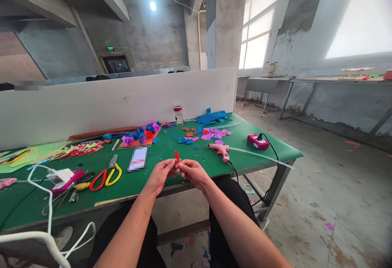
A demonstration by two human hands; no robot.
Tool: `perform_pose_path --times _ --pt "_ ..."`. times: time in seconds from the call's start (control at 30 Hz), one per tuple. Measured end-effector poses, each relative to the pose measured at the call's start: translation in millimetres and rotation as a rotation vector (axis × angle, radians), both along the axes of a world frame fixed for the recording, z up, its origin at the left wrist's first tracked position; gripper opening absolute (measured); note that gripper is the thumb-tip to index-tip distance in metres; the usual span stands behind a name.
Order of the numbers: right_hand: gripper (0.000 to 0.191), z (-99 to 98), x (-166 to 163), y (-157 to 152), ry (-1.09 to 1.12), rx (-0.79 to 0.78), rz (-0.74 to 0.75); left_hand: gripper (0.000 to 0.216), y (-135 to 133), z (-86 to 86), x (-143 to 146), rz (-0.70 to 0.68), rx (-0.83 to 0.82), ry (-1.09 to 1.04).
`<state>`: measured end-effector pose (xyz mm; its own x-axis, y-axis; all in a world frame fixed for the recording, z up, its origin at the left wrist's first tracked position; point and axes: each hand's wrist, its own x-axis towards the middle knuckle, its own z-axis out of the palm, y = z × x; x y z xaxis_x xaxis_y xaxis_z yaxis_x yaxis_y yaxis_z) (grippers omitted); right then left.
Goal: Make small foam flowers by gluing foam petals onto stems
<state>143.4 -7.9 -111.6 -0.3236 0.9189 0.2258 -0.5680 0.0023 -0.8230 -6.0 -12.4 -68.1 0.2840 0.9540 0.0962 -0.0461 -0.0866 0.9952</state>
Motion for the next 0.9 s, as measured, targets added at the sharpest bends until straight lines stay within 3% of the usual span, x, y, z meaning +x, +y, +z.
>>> perform_pose_path --times 0.17,0.57,0.9 --pt "0.032 -3.0 1 7 0.017 -0.033 -0.046 0.031 11 4.0 -2 0.004 0.029 -0.042" --pt "0.031 -1.0 8 2 0.012 -0.041 -0.049 0.03 3 9.3 18 -0.003 -0.022 -0.098" --pt "0.032 3.1 2 -1 0.142 -0.058 -0.088 0.027 4 10.2 20 -0.113 -0.084 -0.17"
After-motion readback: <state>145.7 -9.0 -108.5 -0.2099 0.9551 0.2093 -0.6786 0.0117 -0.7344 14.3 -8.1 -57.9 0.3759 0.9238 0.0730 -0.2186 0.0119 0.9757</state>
